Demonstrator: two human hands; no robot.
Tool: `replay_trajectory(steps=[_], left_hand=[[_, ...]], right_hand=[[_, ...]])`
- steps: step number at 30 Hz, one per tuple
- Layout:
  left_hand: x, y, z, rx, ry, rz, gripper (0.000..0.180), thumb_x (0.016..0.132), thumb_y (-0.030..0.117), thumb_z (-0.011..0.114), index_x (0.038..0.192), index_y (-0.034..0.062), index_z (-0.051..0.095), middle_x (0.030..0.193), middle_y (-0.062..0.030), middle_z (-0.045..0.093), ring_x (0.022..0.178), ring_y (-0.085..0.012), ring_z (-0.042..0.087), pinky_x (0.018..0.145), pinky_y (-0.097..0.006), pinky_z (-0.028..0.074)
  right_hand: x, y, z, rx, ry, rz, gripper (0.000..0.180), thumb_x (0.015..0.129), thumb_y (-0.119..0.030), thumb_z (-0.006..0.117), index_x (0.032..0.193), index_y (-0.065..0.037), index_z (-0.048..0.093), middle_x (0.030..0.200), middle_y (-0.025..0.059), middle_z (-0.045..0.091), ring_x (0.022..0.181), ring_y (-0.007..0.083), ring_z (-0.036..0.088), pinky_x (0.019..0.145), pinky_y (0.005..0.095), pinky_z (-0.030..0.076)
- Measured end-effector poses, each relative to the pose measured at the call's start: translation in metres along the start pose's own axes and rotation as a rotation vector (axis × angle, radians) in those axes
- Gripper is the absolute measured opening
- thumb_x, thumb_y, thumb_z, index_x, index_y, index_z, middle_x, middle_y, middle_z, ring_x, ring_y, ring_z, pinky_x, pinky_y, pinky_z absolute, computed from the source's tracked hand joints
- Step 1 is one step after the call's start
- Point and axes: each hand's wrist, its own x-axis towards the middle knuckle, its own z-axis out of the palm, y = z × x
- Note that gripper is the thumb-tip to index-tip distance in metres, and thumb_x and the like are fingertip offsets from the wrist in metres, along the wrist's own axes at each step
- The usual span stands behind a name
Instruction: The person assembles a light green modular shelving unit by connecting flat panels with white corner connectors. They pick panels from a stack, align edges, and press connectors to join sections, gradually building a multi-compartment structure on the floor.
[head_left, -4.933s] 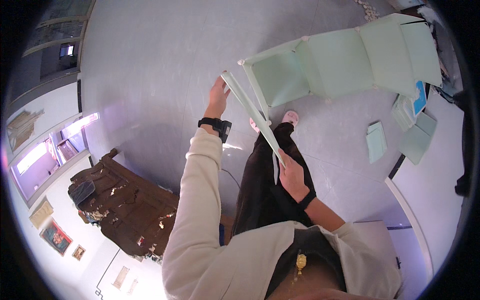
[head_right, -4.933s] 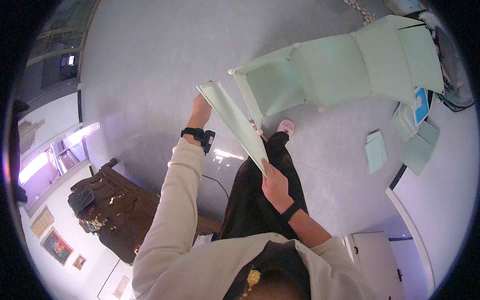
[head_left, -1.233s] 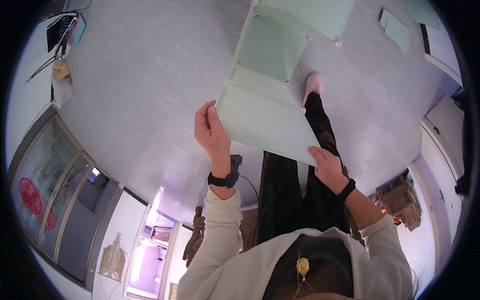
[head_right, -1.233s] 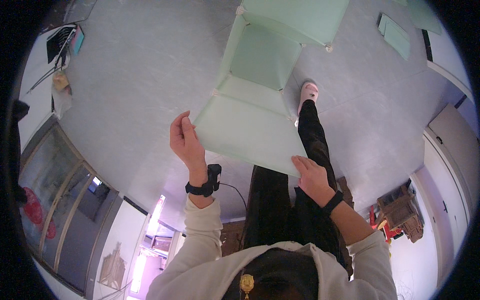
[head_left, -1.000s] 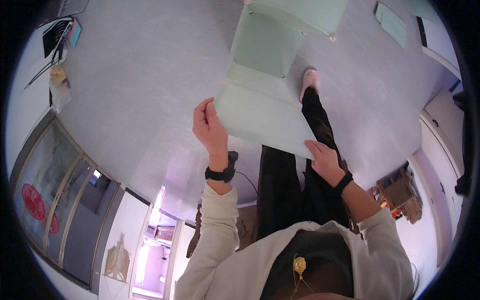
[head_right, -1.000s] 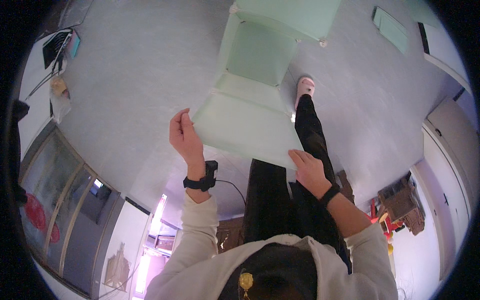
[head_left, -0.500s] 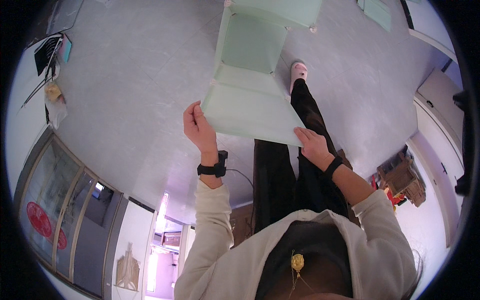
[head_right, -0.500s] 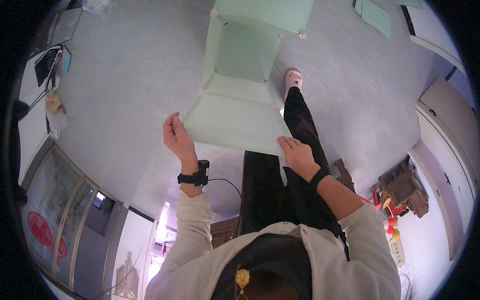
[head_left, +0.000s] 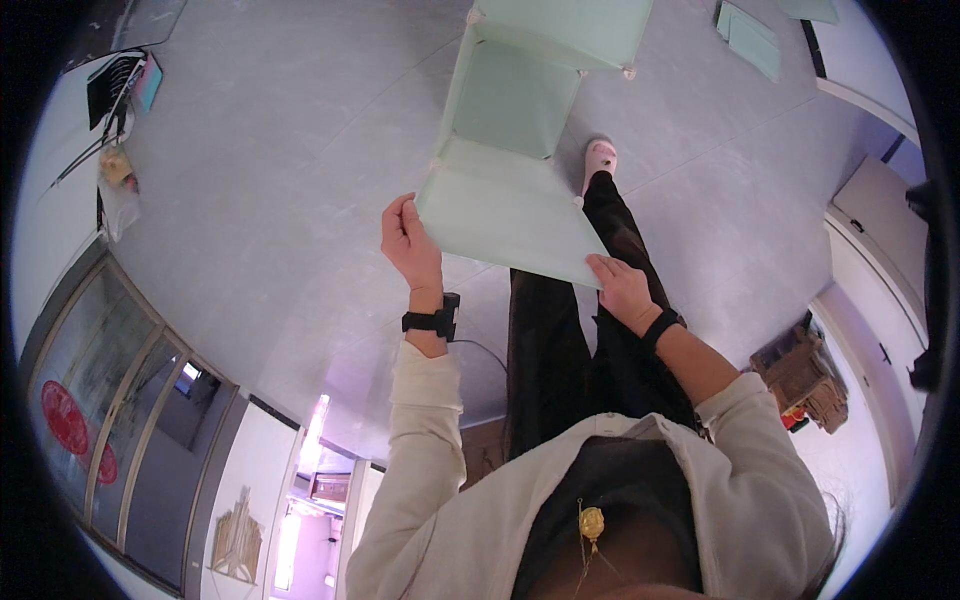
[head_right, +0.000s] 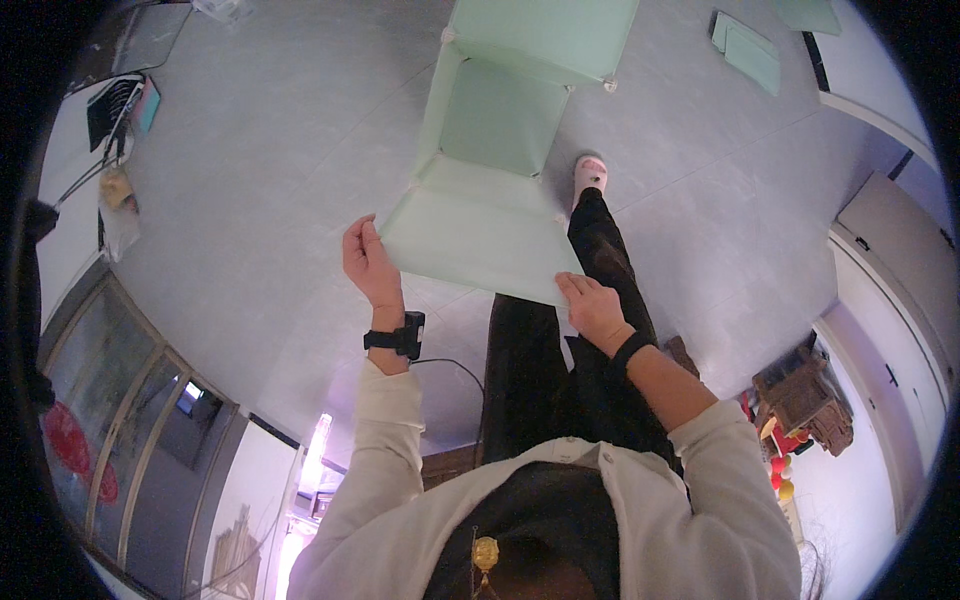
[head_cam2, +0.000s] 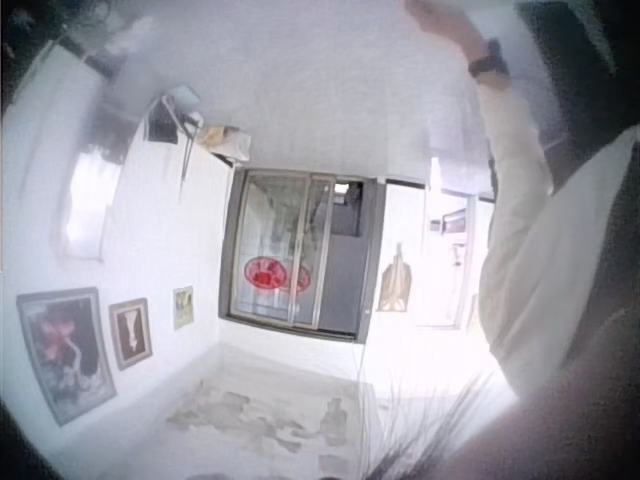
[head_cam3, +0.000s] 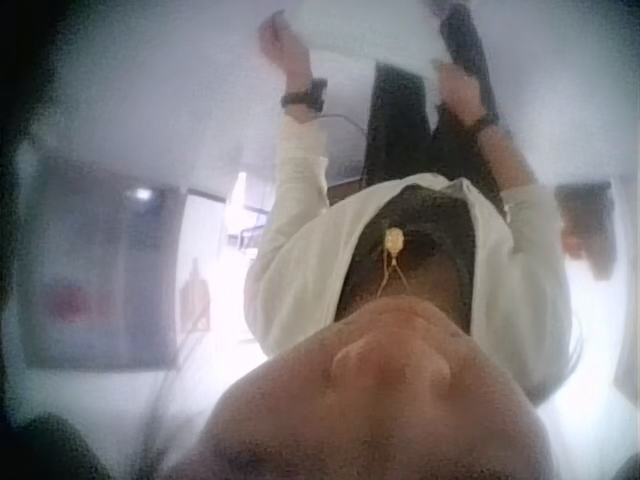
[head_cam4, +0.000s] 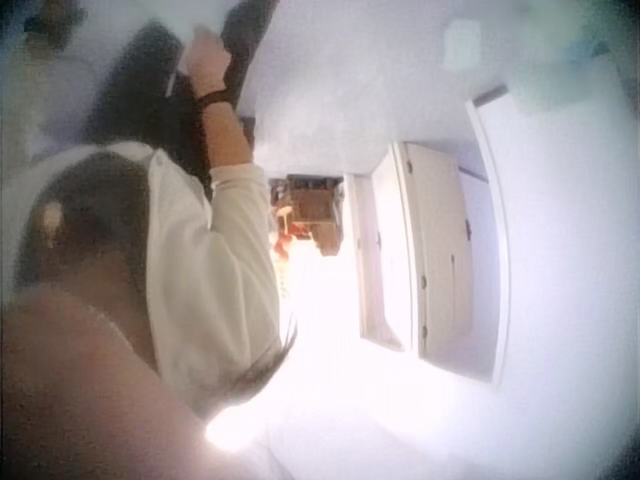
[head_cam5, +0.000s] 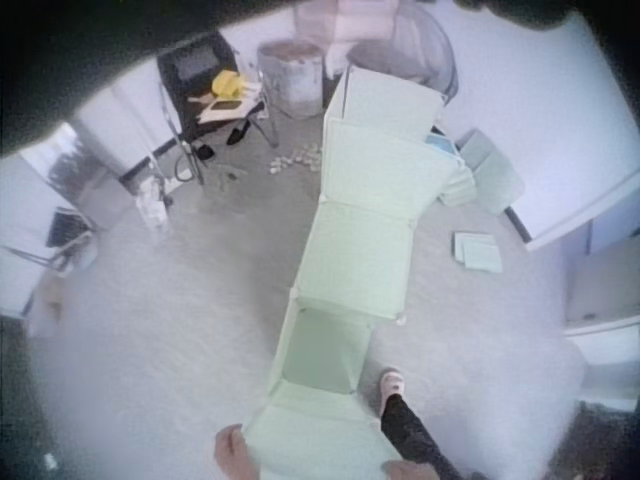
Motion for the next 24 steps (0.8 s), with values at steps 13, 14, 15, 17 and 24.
replay_trajectory(steps=[13,14,15,17,24], left_hand=[[0.004,0.004,0.002,0.036,-0.030,0.013,0.017,0.092,0.013,0.051,0.097,0.0008,0.062,0.091,-0.0064,0.063,0.079,-0.0133,0.055,0.072,-0.026,0.045],[0.005,0.002,0.002,0.034,-0.026,0.038,0.017,0.092,0.013,0.051,0.097,0.0009,0.062,0.090,-0.0066,0.064,0.079,-0.0138,0.055,0.072,-0.027,0.045],[0.006,0.002,0.003,0.033,-0.025,0.063,0.017,0.092,0.013,0.051,0.097,0.0010,0.062,0.090,-0.0068,0.064,0.079,-0.0143,0.056,0.072,-0.027,0.045],[0.008,-0.001,0.003,0.053,-0.024,0.092,0.018,0.092,0.013,0.050,0.097,0.0011,0.062,0.089,-0.0073,0.064,0.079,-0.0153,0.056,0.072,-0.028,0.045],[0.008,-0.006,-0.001,0.197,-0.074,0.055,0.023,0.091,0.017,0.051,0.102,-0.0002,0.061,0.091,-0.0108,0.064,0.082,-0.0227,0.059,0.076,-0.033,0.046]], right_hand=[[-0.003,0.003,0.001,0.038,0.034,-0.002,0.042,0.072,-0.004,0.058,0.113,-0.006,0.053,0.109,0.0108,0.062,0.093,0.0279,0.062,0.076,0.0371,0.052],[-0.002,0.003,0.002,0.039,0.055,-0.009,0.041,0.072,-0.004,0.058,0.113,-0.006,0.054,0.108,0.0111,0.062,0.092,0.0281,0.062,0.076,0.0375,0.052],[-0.003,0.004,0.003,0.059,0.065,-0.003,0.041,0.072,-0.003,0.056,0.113,-0.006,0.054,0.107,0.0113,0.063,0.092,0.0286,0.062,0.076,0.0378,0.051],[-0.003,0.005,0.005,0.099,0.125,-0.007,0.042,0.072,-0.001,0.054,0.113,-0.006,0.055,0.104,0.0118,0.063,0.092,0.0294,0.062,0.076,0.0383,0.050],[0.000,-0.001,-0.018,0.024,-0.030,0.071,0.031,0.077,-0.010,0.051,0.107,-0.007,0.057,0.093,0.0131,0.065,0.080,0.0318,0.064,0.066,0.0418,0.052]])
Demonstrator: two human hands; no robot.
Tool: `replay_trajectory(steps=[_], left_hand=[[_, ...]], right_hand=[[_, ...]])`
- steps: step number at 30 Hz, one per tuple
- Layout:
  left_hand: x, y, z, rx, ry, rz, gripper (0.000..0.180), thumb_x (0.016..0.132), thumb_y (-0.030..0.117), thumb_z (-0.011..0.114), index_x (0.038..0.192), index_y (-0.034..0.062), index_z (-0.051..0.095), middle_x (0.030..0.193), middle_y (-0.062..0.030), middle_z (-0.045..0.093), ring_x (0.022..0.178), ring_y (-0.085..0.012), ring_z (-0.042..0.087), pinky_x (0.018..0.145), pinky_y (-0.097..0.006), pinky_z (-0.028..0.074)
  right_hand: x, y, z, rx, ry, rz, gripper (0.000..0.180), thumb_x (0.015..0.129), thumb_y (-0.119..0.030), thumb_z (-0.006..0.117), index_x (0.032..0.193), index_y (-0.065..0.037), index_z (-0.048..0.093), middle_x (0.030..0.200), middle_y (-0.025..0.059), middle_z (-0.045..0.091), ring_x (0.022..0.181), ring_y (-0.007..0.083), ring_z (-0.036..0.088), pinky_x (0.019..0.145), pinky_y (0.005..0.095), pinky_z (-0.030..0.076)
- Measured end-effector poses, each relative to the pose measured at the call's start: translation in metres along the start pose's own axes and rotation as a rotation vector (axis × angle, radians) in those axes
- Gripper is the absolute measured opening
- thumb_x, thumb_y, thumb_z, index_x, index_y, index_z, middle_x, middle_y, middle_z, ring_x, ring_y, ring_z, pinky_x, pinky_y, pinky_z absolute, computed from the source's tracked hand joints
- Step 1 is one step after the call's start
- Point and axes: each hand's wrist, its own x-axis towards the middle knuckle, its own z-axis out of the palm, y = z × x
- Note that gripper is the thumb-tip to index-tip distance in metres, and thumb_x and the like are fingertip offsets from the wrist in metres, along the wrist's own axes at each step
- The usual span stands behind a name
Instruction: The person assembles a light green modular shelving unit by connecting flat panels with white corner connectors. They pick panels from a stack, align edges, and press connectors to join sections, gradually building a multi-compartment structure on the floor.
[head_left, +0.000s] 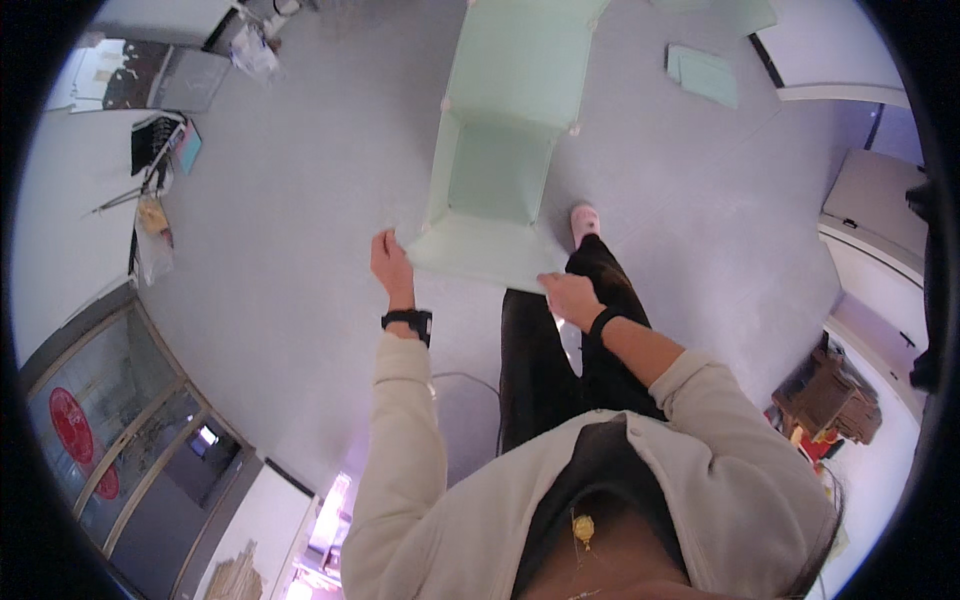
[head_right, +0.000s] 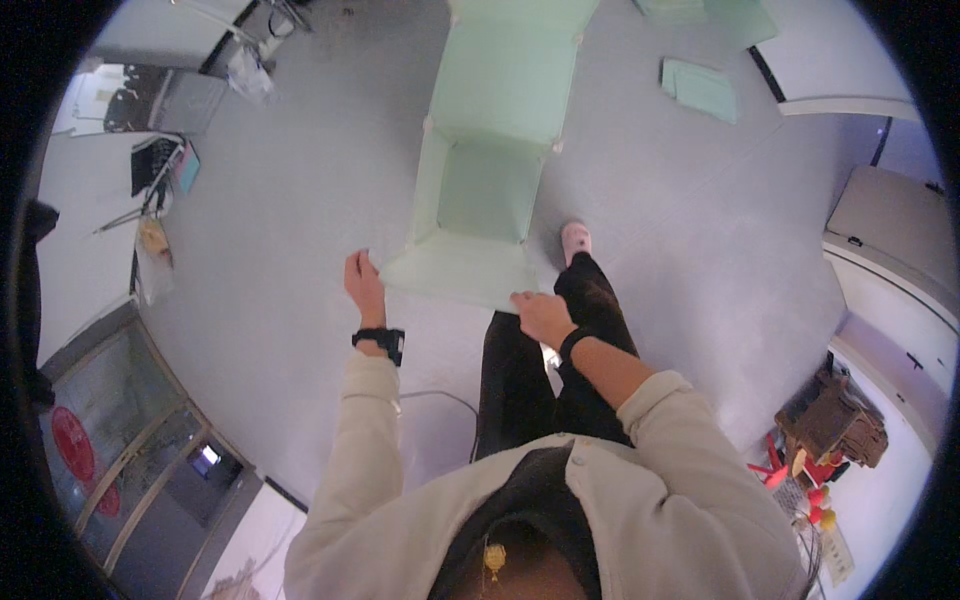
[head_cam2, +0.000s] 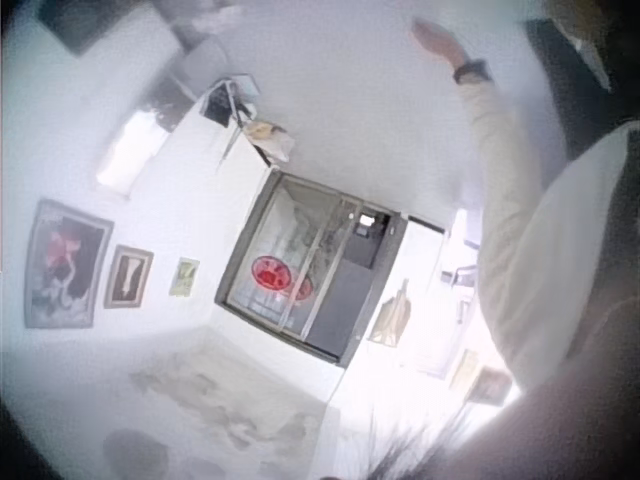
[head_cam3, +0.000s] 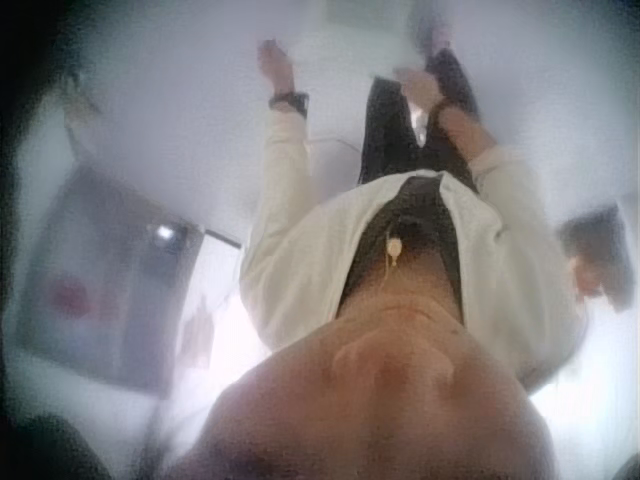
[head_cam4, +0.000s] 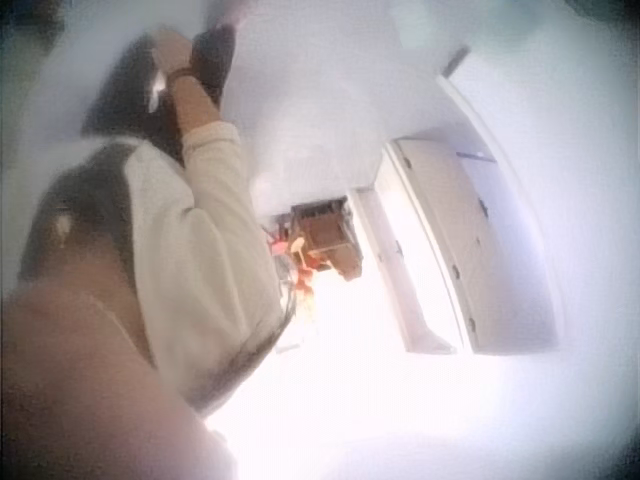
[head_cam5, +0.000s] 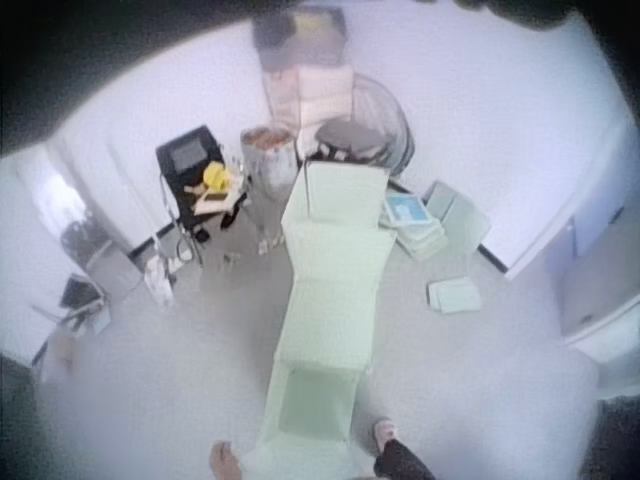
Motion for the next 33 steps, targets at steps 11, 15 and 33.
replay_trajectory(steps=[11,15,33], left_hand=[[-0.103,0.103,-0.002,0.264,0.193,0.123,0.030,0.086,0.016,0.056,0.110,-0.0014,0.057,0.110,-0.0168,0.058,0.106,-0.0319,0.052,0.093,-0.040,0.039],[-0.185,0.175,0.073,0.301,0.032,0.221,0.022,0.084,0.013,0.058,0.103,0.0020,0.060,0.104,-0.0130,0.060,0.102,-0.0295,0.054,0.091,-0.038,0.040],[-0.233,0.374,0.340,0.379,-0.772,0.277,0.026,0.086,0.021,0.057,0.103,0.0017,0.062,0.098,-0.0152,0.065,0.090,-0.0278,0.063,0.080,-0.036,0.049]], right_hand=[[-0.055,0.108,-0.082,0.381,-0.144,-0.111,0.058,0.080,-0.037,0.062,0.127,-0.007,0.045,0.109,0.0187,0.060,0.099,0.0356,0.058,0.083,0.0440,0.047],[-0.094,0.236,-0.107,0.381,-0.170,0.018,0.045,0.082,-0.033,0.058,0.118,-0.006,0.053,0.098,0.0181,0.064,0.094,0.0355,0.060,0.082,0.0443,0.047],[-0.233,0.606,-0.252,0.483,0.406,0.728,0.030,0.082,-0.028,0.055,0.098,-0.004,0.064,0.090,0.0175,0.066,0.089,0.0338,0.063,0.078,0.0412,0.049]])
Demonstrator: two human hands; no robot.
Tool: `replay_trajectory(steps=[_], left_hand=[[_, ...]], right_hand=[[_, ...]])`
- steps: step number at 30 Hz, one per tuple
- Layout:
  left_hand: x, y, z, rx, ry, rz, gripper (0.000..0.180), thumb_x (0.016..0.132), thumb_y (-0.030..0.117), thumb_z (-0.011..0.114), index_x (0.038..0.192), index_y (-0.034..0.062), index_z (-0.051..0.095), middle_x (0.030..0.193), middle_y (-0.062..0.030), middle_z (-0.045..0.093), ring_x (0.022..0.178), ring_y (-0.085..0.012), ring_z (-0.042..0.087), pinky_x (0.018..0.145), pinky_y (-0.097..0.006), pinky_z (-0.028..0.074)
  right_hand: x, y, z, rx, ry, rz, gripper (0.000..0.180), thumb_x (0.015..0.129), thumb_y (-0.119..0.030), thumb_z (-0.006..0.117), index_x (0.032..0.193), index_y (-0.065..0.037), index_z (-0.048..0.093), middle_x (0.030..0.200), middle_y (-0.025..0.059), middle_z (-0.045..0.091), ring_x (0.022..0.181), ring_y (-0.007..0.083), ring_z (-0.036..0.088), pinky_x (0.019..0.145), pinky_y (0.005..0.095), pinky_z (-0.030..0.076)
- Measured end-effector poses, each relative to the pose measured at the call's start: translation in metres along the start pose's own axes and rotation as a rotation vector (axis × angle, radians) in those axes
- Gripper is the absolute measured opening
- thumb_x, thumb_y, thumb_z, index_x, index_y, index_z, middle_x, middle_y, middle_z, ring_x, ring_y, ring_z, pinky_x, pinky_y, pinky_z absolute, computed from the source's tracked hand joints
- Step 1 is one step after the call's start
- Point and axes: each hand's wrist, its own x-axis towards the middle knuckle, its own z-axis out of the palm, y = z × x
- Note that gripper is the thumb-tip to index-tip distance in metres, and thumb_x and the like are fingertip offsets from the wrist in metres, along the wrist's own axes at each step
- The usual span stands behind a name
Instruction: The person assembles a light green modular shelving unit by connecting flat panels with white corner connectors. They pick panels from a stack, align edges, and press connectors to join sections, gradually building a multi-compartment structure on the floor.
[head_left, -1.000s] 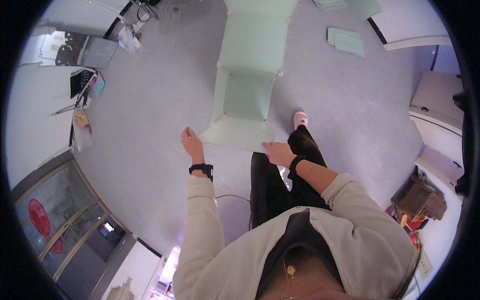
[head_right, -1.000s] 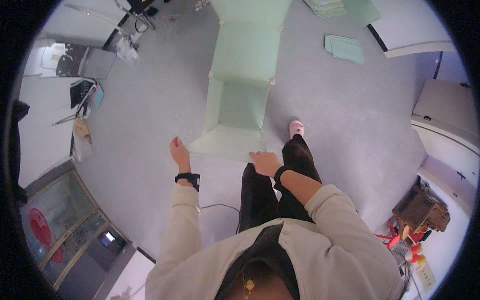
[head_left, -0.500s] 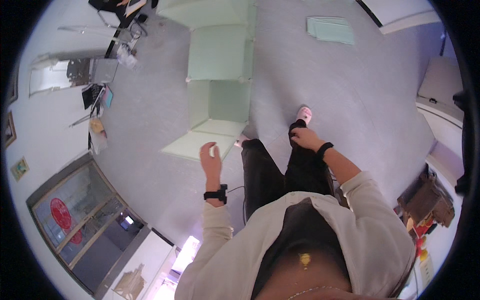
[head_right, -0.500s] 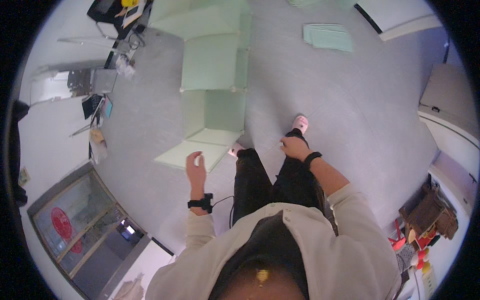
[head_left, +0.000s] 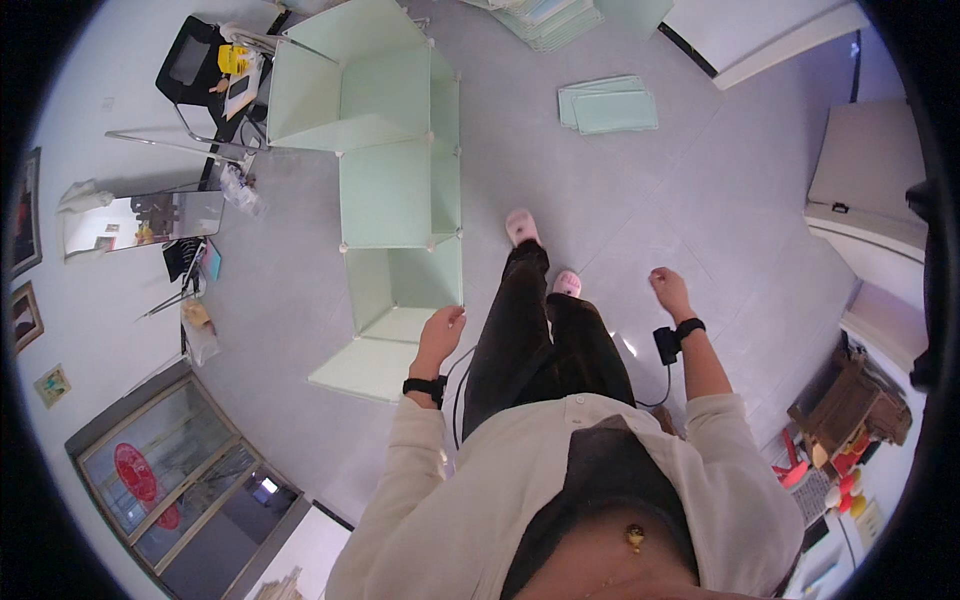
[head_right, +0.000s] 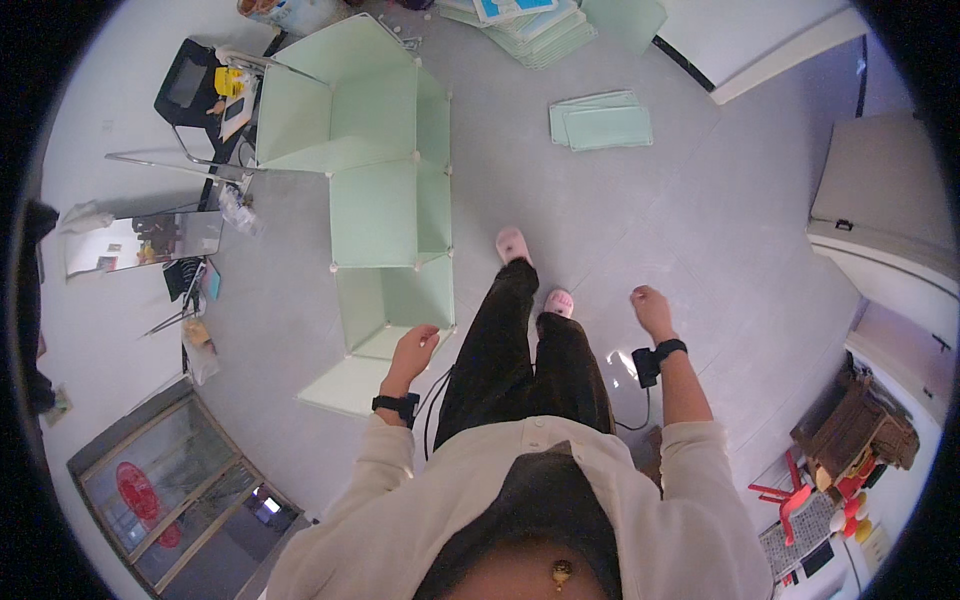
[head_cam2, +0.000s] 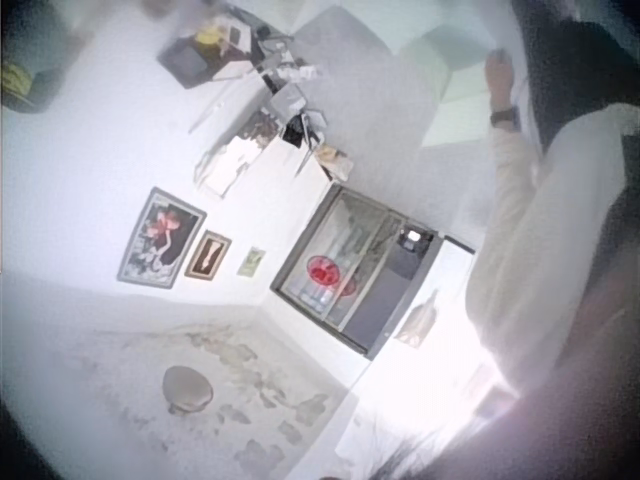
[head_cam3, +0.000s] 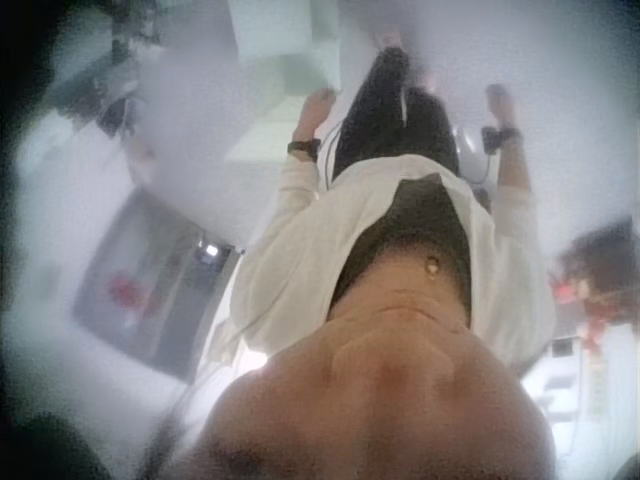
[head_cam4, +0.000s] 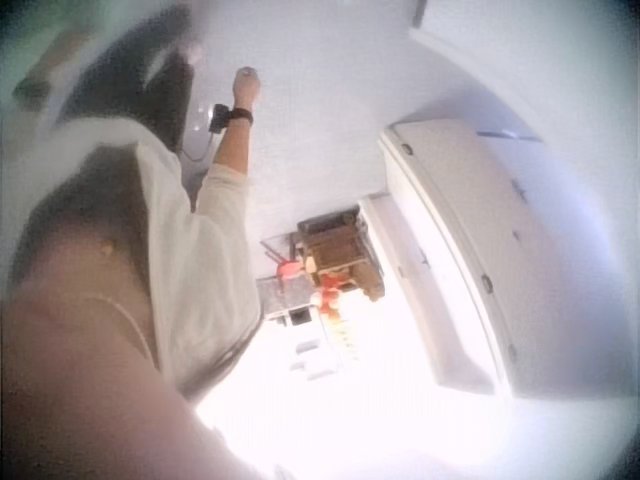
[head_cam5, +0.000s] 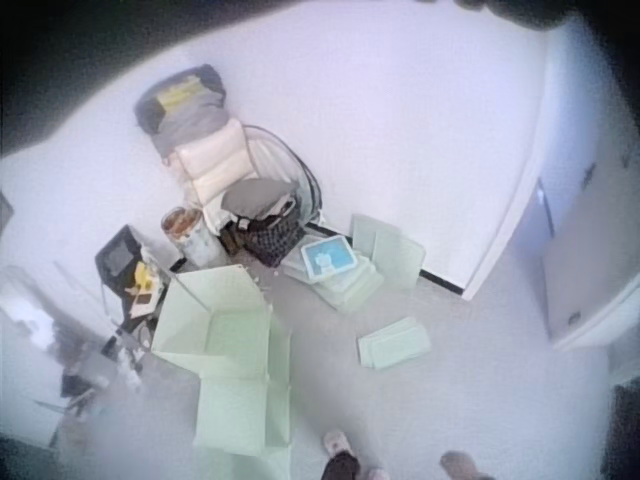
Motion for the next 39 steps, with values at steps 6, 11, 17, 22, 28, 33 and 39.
replay_trajectory(steps=[6,11,17,22,28,33,39], left_hand=[[0.081,0.010,-0.045,-0.036,-0.031,-0.117,0.027,0.087,0.020,0.057,0.107,0.0020,0.061,0.100,-0.0143,0.066,0.093,-0.0261,0.063,0.082,-0.034,0.048],[0.177,0.035,-0.104,-0.017,-0.062,-0.188,0.029,0.089,0.023,0.056,0.109,0.0014,0.060,0.100,-0.0146,0.066,0.092,-0.0238,0.063,0.082,-0.033,0.048],[0.259,0.078,-0.180,-0.142,0.101,-0.150,0.030,0.090,0.025,0.056,0.109,0.0024,0.061,0.096,-0.0145,0.066,0.089,-0.0217,0.064,0.079,-0.031,0.049],[0.294,0.103,-0.199,-0.162,0.086,-0.246,0.028,0.090,0.024,0.054,0.106,0.0021,0.061,0.096,-0.0173,0.065,0.090,-0.0277,0.063,0.079,-0.035,0.048],[0.353,0.110,-0.182,-0.051,-0.013,-0.527,0.035,0.090,0.034,0.051,0.103,0.0041,0.064,0.093,-0.0209,0.064,0.089,-0.0333,0.063,0.078,-0.039,0.049],[0.437,0.151,-0.190,-0.573,-0.052,-0.855,0.029,0.090,0.020,0.055,0.105,-0.0043,0.060,0.087,-0.0109,0.067,0.082,-0.0167,0.063,0.075,-0.028,0.049],[0.501,0.177,-0.219,-0.844,0.020,-1.212,0.028,0.090,0.019,0.056,0.110,-0.0008,0.057,0.091,-0.0129,0.066,0.084,-0.0219,0.064,0.076,-0.030,0.050]], right_hand=[[0.088,-0.084,-0.001,-0.037,-0.252,-0.179,0.028,0.081,-0.027,0.059,0.095,-0.003,0.064,0.086,0.0160,0.066,0.083,0.0302,0.063,0.074,0.0372,0.050],[0.205,-0.167,-0.020,-0.066,-0.203,-0.269,0.027,0.082,-0.027,0.058,0.093,-0.003,0.065,0.086,0.0155,0.066,0.082,0.0310,0.062,0.072,0.0383,0.049],[0.349,-0.289,-0.063,-0.065,-0.192,-0.378,0.029,0.081,-0.029,0.056,0.089,-0.004,0.068,0.087,0.0176,0.066,0.085,0.0357,0.062,0.077,0.0410,0.049],[0.468,-0.380,-0.096,-0.089,-0.154,-0.259,0.032,0.075,-0.035,0.062,0.081,-0.005,0.070,0.082,0.0161,0.067,0.081,0.0329,0.063,0.072,0.0407,0.050],[0.687,-0.440,-0.080,0.099,-0.136,-0.056,0.035,0.075,-0.039,0.063,0.076,-0.005,0.067,0.079,0.0169,0.066,0.076,0.0342,0.062,0.070,0.0423,0.049],[0.879,-0.415,-0.109,-0.198,0.104,-0.085,0.025,0.079,-0.029,0.058,0.092,-0.007,0.064,0.087,0.0187,0.065,0.087,0.0375,0.060,0.077,0.0474,0.048],[1.020,-0.317,-0.226,-0.384,0.373,0.123,0.029,0.084,-0.014,0.050,0.112,-0.009,0.057,0.104,0.0194,0.062,0.099,0.0364,0.058,0.085,0.0446,0.046]])
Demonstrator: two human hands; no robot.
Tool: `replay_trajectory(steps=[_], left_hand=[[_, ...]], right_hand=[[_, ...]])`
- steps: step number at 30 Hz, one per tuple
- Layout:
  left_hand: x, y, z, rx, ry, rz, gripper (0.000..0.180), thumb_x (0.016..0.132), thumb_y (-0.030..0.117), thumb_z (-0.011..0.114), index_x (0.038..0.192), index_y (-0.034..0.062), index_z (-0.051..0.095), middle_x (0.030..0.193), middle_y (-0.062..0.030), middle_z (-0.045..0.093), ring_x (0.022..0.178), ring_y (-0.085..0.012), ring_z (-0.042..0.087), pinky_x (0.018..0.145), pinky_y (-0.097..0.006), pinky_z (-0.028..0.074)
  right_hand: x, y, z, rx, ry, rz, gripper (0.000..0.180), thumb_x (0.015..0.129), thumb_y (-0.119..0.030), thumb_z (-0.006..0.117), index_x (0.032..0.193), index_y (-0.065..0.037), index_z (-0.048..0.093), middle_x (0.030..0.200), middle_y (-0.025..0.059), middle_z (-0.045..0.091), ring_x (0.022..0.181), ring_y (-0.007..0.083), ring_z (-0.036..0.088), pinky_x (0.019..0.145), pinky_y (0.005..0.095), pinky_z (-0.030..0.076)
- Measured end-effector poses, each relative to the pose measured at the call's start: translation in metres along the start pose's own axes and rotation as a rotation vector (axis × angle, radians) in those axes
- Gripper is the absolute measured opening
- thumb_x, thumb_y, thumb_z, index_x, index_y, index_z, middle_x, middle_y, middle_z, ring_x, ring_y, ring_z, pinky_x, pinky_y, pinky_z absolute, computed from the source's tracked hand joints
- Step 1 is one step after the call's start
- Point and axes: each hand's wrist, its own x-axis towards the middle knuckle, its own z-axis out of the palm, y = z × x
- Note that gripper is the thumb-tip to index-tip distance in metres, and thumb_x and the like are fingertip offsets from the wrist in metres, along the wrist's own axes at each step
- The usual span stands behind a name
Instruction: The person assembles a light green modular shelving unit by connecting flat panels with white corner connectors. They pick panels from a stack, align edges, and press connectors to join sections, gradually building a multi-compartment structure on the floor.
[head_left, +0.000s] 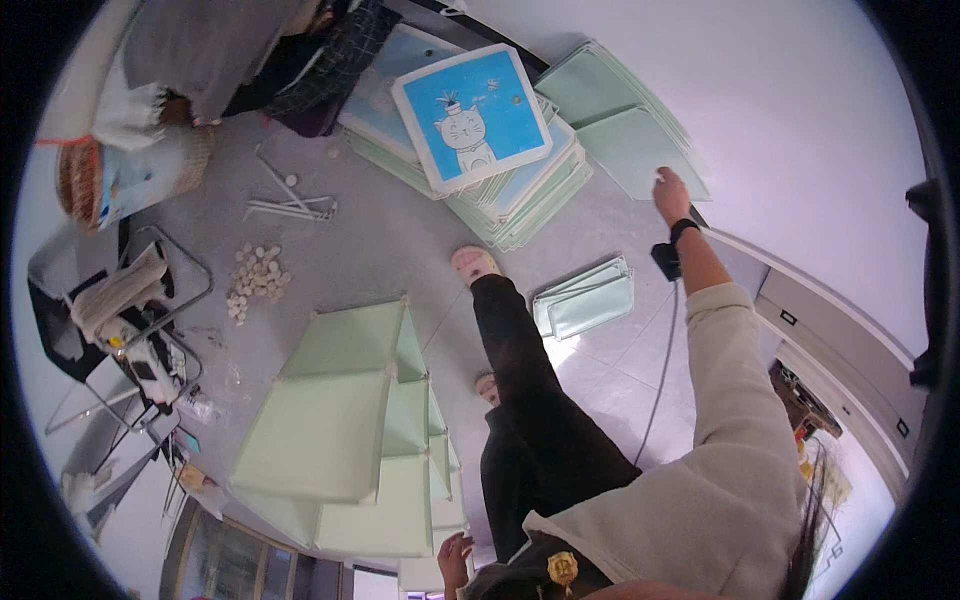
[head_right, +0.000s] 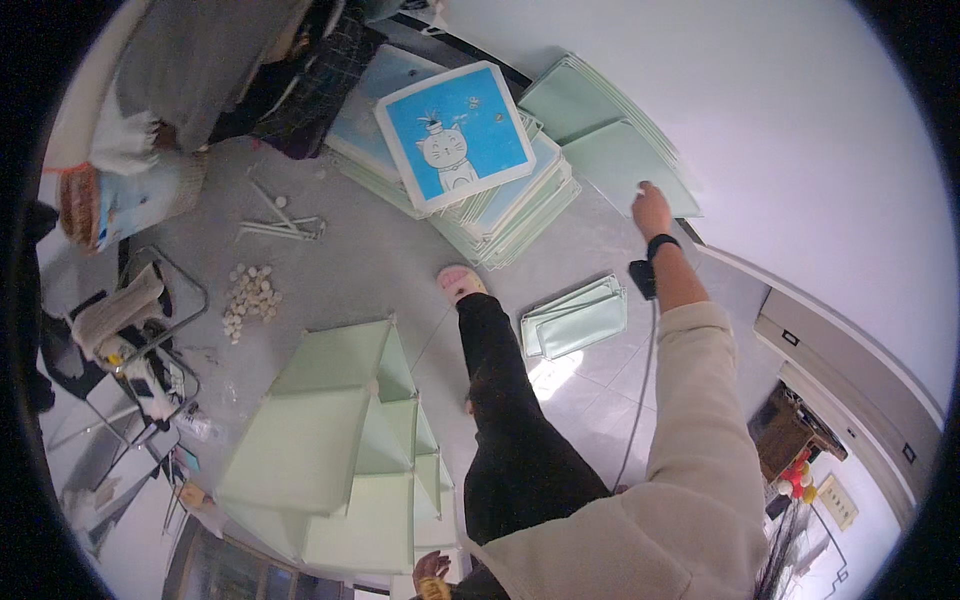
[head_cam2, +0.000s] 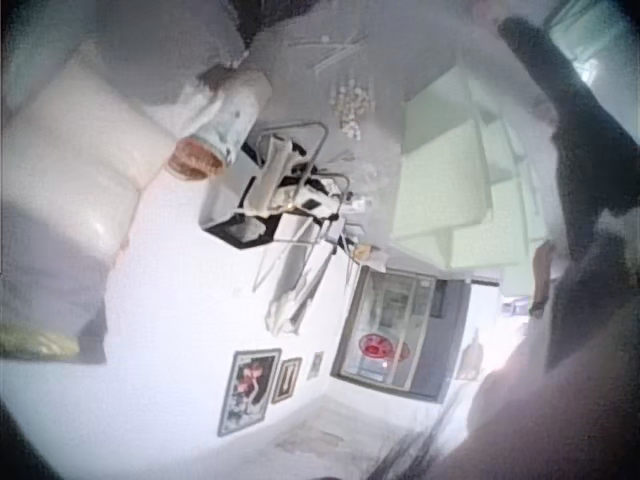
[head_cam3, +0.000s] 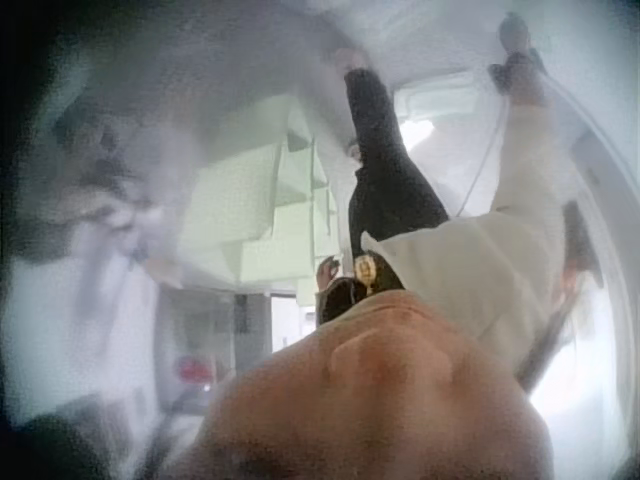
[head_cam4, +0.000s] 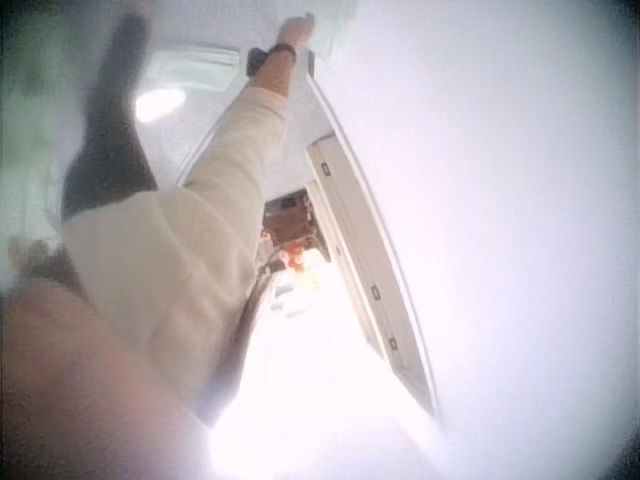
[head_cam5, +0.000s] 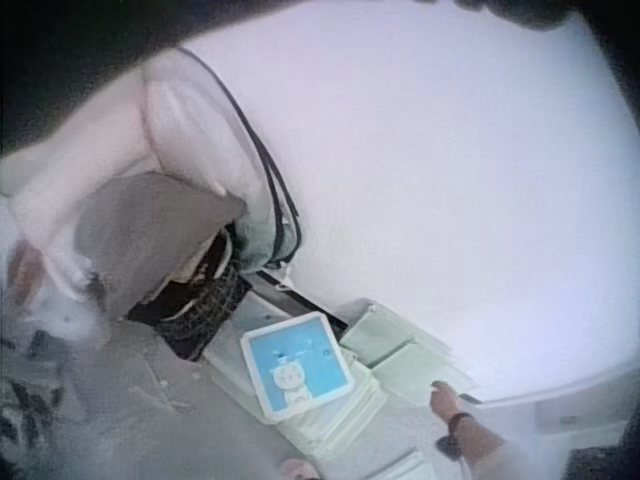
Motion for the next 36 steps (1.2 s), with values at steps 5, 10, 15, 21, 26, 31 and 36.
replay_trajectory(steps=[5,10,15,21,26,31,36], left_hand=[[0.020,0.008,-0.007,-0.028,0.047,-0.157,0.026,0.090,0.020,0.056,0.106,0.0004,0.059,0.091,-0.0138,0.065,0.082,-0.0232,0.064,0.072,-0.032,0.052],[0.019,0.020,0.001,-0.120,0.058,-0.307,0.027,0.088,0.021,0.058,0.107,0.0022,0.059,0.094,-0.0107,0.065,0.082,-0.0221,0.063,0.069,-0.030,0.053],[-0.004,0.038,0.030,-0.124,0.150,-0.307,0.027,0.091,0.020,0.056,0.110,0.0024,0.057,0.099,-0.0085,0.063,0.082,-0.0181,0.063,0.069,-0.028,0.054],[-0.043,0.046,0.051,-0.099,0.102,-0.203,0.026,0.092,0.020,0.054,0.112,0.0035,0.058,0.096,-0.0066,0.065,0.085,-0.0147,0.062,0.076,-0.028,0.049],[-0.106,-0.003,0.021,-0.204,0.253,-0.149,0.027,0.091,0.023,0.055,0.111,0.0050,0.058,0.091,-0.0039,0.065,0.081,-0.0129,0.062,0.073,-0.026,0.048],[-0.120,-0.100,0.005,-0.345,0.224,0.032,0.028,0.091,0.022,0.055,0.112,0.0036,0.058,0.094,-0.0048,0.065,0.084,-0.0143,0.062,0.072,-0.024,0.049],[-0.095,-0.205,0.030,-0.408,0.218,0.353,0.030,0.091,0.023,0.054,0.111,0.0012,0.060,0.095,-0.0081,0.066,0.085,-0.0150,0.062,0.076,-0.026,0.048]], right_hand=[[0.060,0.084,0.020,-0.111,0.049,0.170,0.065,0.078,-0.012,0.061,0.135,0.002,0.032,0.131,0.0243,0.043,0.122,0.0359,0.041,0.103,0.0401,0.036],[0.097,0.147,0.048,-0.248,-0.193,0.206,0.065,0.079,-0.022,0.062,0.134,-0.002,0.034,0.126,0.0207,0.049,0.117,0.0347,0.047,0.097,0.0410,0.041],[0.066,0.161,0.075,-0.386,-0.336,0.036,0.025,0.088,-0.019,0.049,0.102,0.000,0.056,0.103,0.0217,0.060,0.095,0.0392,0.057,0.080,0.0478,0.047],[0.026,0.112,0.075,-0.495,-0.551,-0.126,0.025,0.082,-0.019,0.053,0.102,-0.004,0.058,0.100,0.0214,0.063,0.096,0.0399,0.059,0.082,0.0475,0.048],[-0.027,0.070,0.009,-0.503,-0.419,-0.101,0.029,0.080,-0.013,0.048,0.107,-0.006,0.056,0.099,0.0207,0.063,0.092,0.0392,0.061,0.078,0.0481,0.049],[-0.110,0.051,-0.074,-0.461,-0.371,-0.233,0.033,0.080,-0.012,0.048,0.111,-0.008,0.053,0.096,0.0203,0.064,0.089,0.0401,0.061,0.074,0.0501,0.050],[-0.202,0.006,-0.126,-0.499,-0.347,-0.603,0.025,0.078,-0.009,0.050,0.102,-0.007,0.054,0.091,0.0200,0.064,0.085,0.0397,0.062,0.072,0.0512,0.050]])
